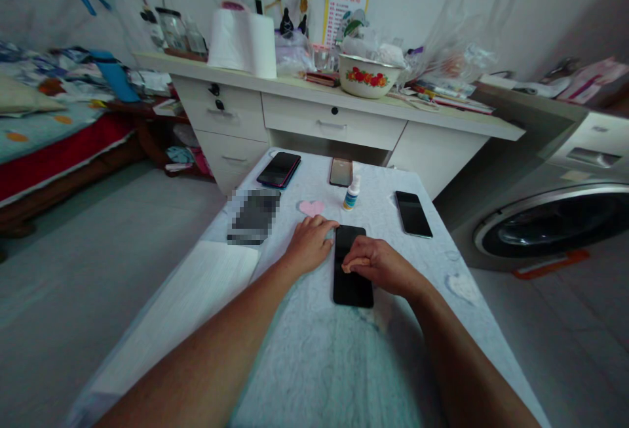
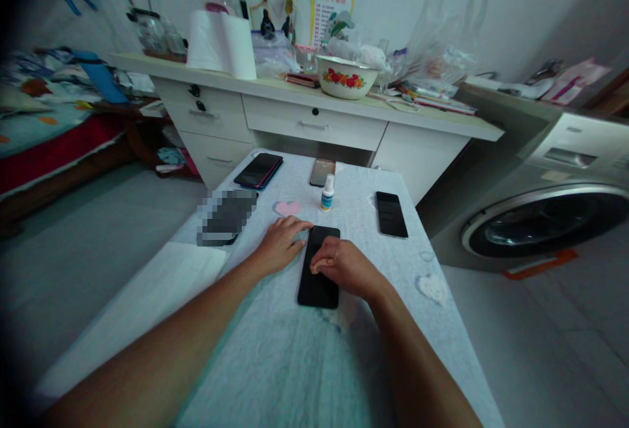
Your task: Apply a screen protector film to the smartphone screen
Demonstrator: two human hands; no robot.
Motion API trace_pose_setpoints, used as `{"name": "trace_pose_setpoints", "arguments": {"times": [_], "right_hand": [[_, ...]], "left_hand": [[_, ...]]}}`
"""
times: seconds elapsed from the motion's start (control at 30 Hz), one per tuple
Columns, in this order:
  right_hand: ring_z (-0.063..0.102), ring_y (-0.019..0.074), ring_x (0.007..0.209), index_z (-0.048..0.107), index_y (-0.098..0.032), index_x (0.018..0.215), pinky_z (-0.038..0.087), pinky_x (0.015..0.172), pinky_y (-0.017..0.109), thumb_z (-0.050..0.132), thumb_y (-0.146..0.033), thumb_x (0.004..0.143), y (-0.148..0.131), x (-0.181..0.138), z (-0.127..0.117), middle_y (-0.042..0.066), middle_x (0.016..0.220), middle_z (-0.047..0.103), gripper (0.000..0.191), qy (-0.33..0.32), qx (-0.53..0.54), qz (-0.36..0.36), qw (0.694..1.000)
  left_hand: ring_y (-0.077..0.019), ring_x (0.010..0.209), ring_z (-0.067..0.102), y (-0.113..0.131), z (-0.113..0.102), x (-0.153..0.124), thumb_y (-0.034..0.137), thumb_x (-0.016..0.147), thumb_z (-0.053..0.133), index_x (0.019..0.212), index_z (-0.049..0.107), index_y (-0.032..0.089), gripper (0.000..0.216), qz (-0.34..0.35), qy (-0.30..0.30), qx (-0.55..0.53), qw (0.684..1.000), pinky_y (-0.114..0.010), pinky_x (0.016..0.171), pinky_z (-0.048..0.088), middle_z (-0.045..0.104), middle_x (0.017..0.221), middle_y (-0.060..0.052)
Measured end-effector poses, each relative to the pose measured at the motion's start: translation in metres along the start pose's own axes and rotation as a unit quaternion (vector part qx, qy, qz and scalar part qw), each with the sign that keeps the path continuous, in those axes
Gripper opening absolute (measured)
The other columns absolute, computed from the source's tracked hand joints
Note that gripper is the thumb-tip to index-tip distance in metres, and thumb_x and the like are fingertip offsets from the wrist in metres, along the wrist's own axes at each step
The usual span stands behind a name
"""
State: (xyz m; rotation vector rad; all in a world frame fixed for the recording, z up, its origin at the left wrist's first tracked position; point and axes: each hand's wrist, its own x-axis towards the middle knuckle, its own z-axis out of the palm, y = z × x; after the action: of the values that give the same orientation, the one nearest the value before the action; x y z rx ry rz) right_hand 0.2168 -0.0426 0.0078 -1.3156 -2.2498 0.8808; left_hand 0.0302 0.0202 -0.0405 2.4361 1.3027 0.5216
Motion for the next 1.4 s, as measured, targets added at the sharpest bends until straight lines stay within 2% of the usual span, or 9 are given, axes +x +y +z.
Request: {"name": "trace_pose_setpoints", "arguments": {"times": [0.13, 0.37, 0.5, 0.63, 0.73, 0.93, 1.1, 1.3, 1.4], "right_hand": [[0.061, 0.0138, 0.081, 0.074, -0.019, 0.085, 0.047, 0.077, 0.026, 0.058, -0.01, 0.083, 0.016, 0.005, 0.003, 0.003, 0.086, 0.065, 0.019, 0.089, -0.041, 0.024, 0.995], [0.06, 0.0148, 0.081, 0.073, -0.018, 0.093, 0.046, 0.077, 0.026, 0.056, -0.016, 0.087, 0.033, 0.015, 0.01, 0.004, 0.088, 0.062, 0.018, 0.202, -0.107, 0.086, 0.97], [0.06, 0.0149, 0.083, 0.073, -0.018, 0.093, 0.045, 0.08, 0.026, 0.054, -0.017, 0.088, 0.039, 0.019, 0.011, 0.005, 0.09, 0.062, 0.02, 0.239, -0.132, 0.117, 0.955], [0.06, 0.0156, 0.083, 0.074, -0.018, 0.091, 0.044, 0.08, 0.026, 0.055, -0.019, 0.088, 0.039, 0.019, 0.009, 0.005, 0.089, 0.063, 0.019, 0.25, -0.137, 0.131, 0.95], [0.06, 0.0155, 0.081, 0.074, -0.018, 0.09, 0.044, 0.078, 0.027, 0.056, -0.017, 0.087, 0.036, 0.014, 0.005, 0.004, 0.088, 0.063, 0.017, 0.225, -0.124, 0.124, 0.958], [0.061, 0.0143, 0.08, 0.073, -0.02, 0.087, 0.046, 0.076, 0.026, 0.058, -0.013, 0.082, 0.03, 0.001, -0.003, 0.003, 0.086, 0.064, 0.017, 0.127, -0.05, 0.066, 0.988], [0.061, 0.0145, 0.079, 0.073, -0.02, 0.083, 0.047, 0.076, 0.027, 0.06, -0.012, 0.08, 0.019, -0.006, -0.009, 0.002, 0.084, 0.065, 0.015, 0.053, -0.023, 0.053, 0.997], [0.064, 0.0126, 0.074, 0.072, -0.019, 0.082, 0.051, 0.071, 0.025, 0.062, -0.019, 0.081, 0.009, -0.013, -0.011, 0.002, 0.087, 0.063, 0.01, -0.067, 0.126, 0.062, 0.988], [0.063, 0.0118, 0.073, 0.073, -0.02, 0.08, 0.05, 0.069, 0.024, 0.064, -0.02, 0.08, 0.006, -0.016, -0.011, 0.001, 0.084, 0.061, 0.009, -0.108, 0.133, 0.056, 0.984]], "left_hand": [[-0.0252, 0.111, 0.049, -0.001, 0.001, 0.0, 0.023, 0.085, 0.052, 0.125, 0.055, 0.027, 0.041, 0.001, 0.001, 0.0, 1.0, -0.04, 0.094, 0.04, 0.057, 0.118, -0.005], [-0.0251, 0.111, 0.049, 0.001, -0.001, 0.0, 0.024, 0.085, 0.052, 0.126, 0.055, 0.026, 0.041, 0.003, -0.002, -0.001, 1.0, -0.04, 0.095, 0.039, 0.057, 0.118, -0.006], [-0.0245, 0.111, 0.049, 0.002, -0.001, 0.0, 0.024, 0.085, 0.052, 0.125, 0.055, 0.027, 0.041, -0.006, -0.006, -0.003, 1.0, -0.039, 0.096, 0.039, 0.057, 0.118, -0.005], [-0.0249, 0.112, 0.049, 0.0, 0.0, 0.0, 0.024, 0.085, 0.052, 0.125, 0.055, 0.027, 0.041, -0.002, -0.005, -0.002, 1.0, -0.039, 0.096, 0.039, 0.057, 0.118, -0.005], [-0.0251, 0.112, 0.049, 0.0, 0.0, 0.0, 0.025, 0.085, 0.052, 0.127, 0.053, 0.026, 0.042, 0.0, 0.003, 0.0, 1.0, -0.039, 0.096, 0.039, 0.056, 0.12, -0.006], [-0.025, 0.113, 0.048, 0.003, -0.002, 0.0, 0.027, 0.087, 0.051, 0.126, 0.054, 0.026, 0.039, -0.01, -0.008, 0.0, 1.0, -0.039, 0.096, 0.039, 0.056, 0.121, -0.006], [-0.0252, 0.112, 0.049, 0.004, -0.003, 0.0, 0.027, 0.087, 0.05, 0.125, 0.055, 0.025, 0.038, -0.012, -0.009, 0.001, 1.0, -0.04, 0.096, 0.039, 0.057, 0.121, -0.006], [-0.0257, 0.111, 0.05, 0.004, -0.004, 0.0, 0.031, 0.088, 0.051, 0.124, 0.056, 0.024, 0.036, -0.008, -0.006, 0.003, 1.0, -0.039, 0.094, 0.04, 0.057, 0.12, -0.006], [-0.0257, 0.111, 0.05, 0.005, -0.005, -0.001, 0.032, 0.088, 0.052, 0.124, 0.055, 0.024, 0.036, -0.01, -0.007, -0.001, 1.0, -0.039, 0.094, 0.04, 0.057, 0.119, -0.006]]}}
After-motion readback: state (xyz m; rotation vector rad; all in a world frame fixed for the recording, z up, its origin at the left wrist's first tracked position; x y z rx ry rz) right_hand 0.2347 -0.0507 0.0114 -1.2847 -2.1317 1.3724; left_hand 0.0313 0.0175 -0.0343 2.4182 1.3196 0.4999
